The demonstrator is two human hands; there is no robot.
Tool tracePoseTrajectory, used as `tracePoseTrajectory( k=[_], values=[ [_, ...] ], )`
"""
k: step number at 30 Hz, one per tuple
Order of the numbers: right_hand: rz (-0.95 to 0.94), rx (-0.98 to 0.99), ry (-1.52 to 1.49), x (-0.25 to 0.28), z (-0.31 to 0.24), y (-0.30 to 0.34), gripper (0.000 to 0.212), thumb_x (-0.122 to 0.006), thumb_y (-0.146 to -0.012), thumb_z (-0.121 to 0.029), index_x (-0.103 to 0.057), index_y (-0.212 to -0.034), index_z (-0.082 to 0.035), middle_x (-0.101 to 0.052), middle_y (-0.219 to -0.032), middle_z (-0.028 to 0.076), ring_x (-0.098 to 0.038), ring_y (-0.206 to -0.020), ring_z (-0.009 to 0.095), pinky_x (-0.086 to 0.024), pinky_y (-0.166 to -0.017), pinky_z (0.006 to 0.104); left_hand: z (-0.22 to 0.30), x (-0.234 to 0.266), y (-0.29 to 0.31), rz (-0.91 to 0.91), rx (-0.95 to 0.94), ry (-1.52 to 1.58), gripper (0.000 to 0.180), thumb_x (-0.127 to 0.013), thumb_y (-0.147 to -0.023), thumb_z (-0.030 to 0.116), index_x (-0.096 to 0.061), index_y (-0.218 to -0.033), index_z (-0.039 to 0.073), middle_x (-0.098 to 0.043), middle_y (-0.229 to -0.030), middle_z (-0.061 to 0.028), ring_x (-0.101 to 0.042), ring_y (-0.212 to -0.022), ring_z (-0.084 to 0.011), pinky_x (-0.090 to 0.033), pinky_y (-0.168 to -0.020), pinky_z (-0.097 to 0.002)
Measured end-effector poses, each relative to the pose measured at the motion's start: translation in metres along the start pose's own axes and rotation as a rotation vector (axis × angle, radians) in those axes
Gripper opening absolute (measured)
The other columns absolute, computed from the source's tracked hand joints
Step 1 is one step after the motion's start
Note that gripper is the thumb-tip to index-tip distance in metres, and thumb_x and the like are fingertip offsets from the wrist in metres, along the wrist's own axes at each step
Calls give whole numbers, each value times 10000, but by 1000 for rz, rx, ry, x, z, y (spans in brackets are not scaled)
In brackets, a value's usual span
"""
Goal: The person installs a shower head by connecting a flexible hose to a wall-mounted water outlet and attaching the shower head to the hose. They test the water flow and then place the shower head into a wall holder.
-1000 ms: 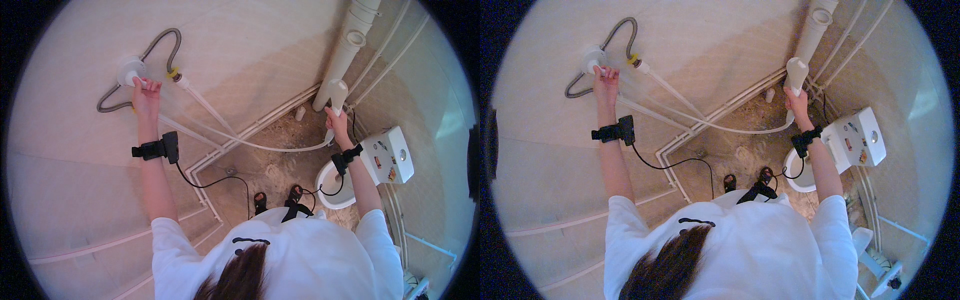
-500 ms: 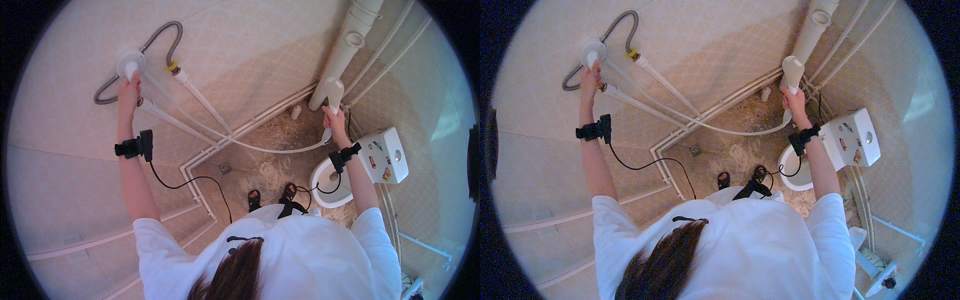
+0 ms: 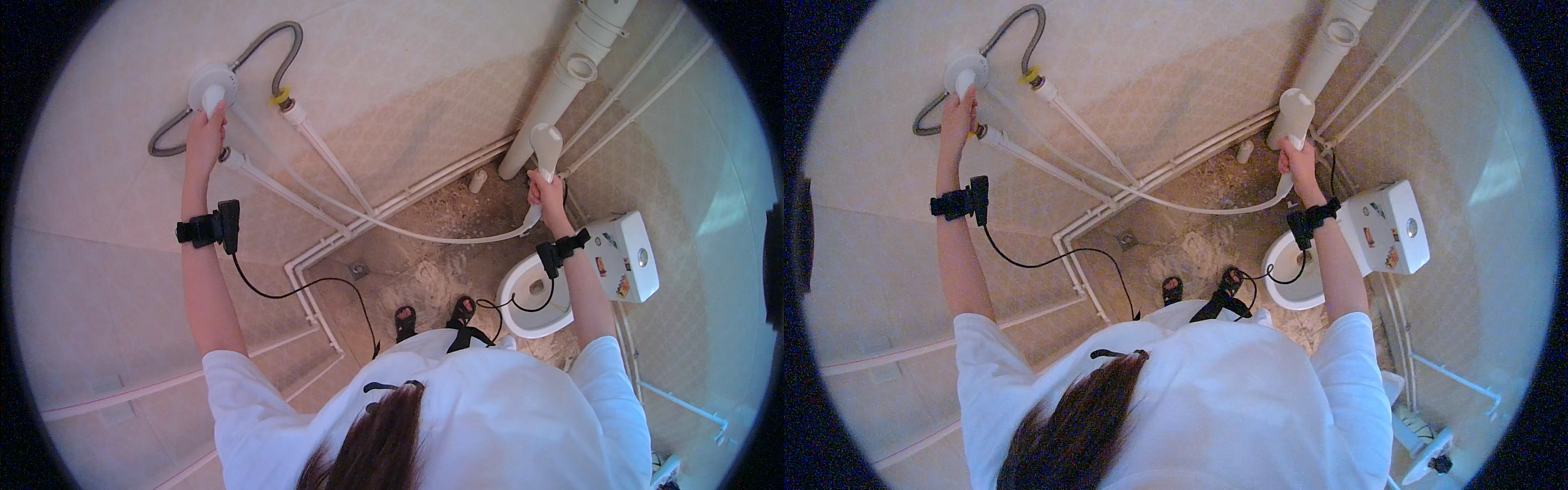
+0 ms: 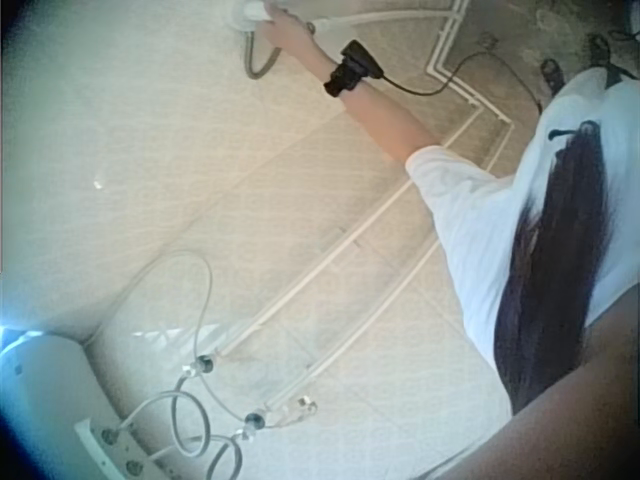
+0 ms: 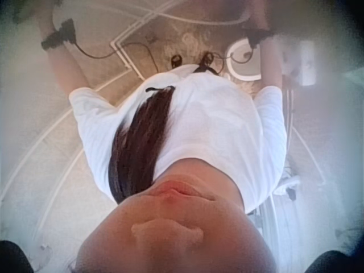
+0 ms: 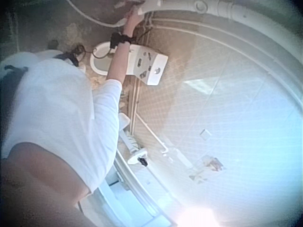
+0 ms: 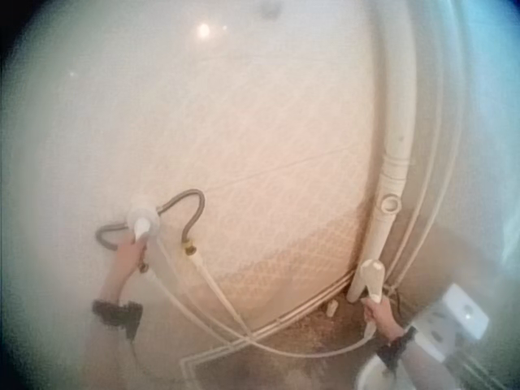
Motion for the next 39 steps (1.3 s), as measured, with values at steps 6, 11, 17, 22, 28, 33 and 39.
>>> tracePoseTrajectory(
  k=[6,11,17,22,28,33,39],
  values=[
    [-16,-11,17,-3,-2,1,147,-536,-799,-129,-438,-705,-71,-356,-458,-18,-327,-349,84,-275,-350,231,1,1,-1,10,-25,-27,417,-486,-823,438,-483,-673,49,-425,-509,9,-394,-437,-83,-301,-409,-243],
    [-59,-50,24,1,7,-5,159,-525,-802,-128,-423,-689,-83,-340,-450,-25,-320,-351,82,-266,-354,230,-4,1,-6,-3,-27,-42,415,-496,-816,442,-482,-671,53,-426,-519,7,-390,-436,-81,-298,-396,-243],
    [-11,-119,-6,15,35,-5,135,-549,-781,-131,-450,-719,-64,-354,-459,-11,-333,-352,93,-274,-350,242,2,1,1,21,16,-22,403,-505,-810,442,-476,-674,64,-404,-511,16,-376,-427,-75,-290,-384,-234],
    [-18,-234,-9,9,65,0,174,-532,-787,-130,-402,-679,-89,-331,-459,-20,-300,-355,82,-257,-357,235,0,3,1,-4,23,-30,398,-503,-811,442,-472,-680,68,-405,-519,19,-374,-425,-72,-291,-385,-228],
    [-66,-267,-8,-5,87,0,199,-552,-773,-135,-414,-641,-80,-355,-465,-10,-326,-363,89,-274,-359,228,10,1,7,10,7,-32,393,-513,-805,448,-474,-687,75,-398,-526,29,-363,-430,-59,-274,-384,-213],
    [-85,-303,-30,-15,104,-4,208,-562,-766,-123,-410,-630,-82,-366,-468,-12,-322,-351,86,-271,-342,237,11,-1,9,-3,33,32,384,-513,-808,444,-479,-702,77,-383,-534,46,-339,-436,-45,-253,-384,-206],
    [-102,-307,-30,-21,106,-3,187,-572,-757,-109,-415,-661,-76,-363,-465,-8,-329,-351,89,-272,-339,241,9,-2,7,-11,20,33,380,-514,-809,437,-484,-698,74,-379,-528,49,-337,-427,-45,-259,-381,-206]
  ],
)
Point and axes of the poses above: each hand's wrist, its own y-axis away from the middle knuckle, its own x-axis out of the back of the hand, z = x × y, the point moved 9 cm from there along -y, towards the middle knuckle
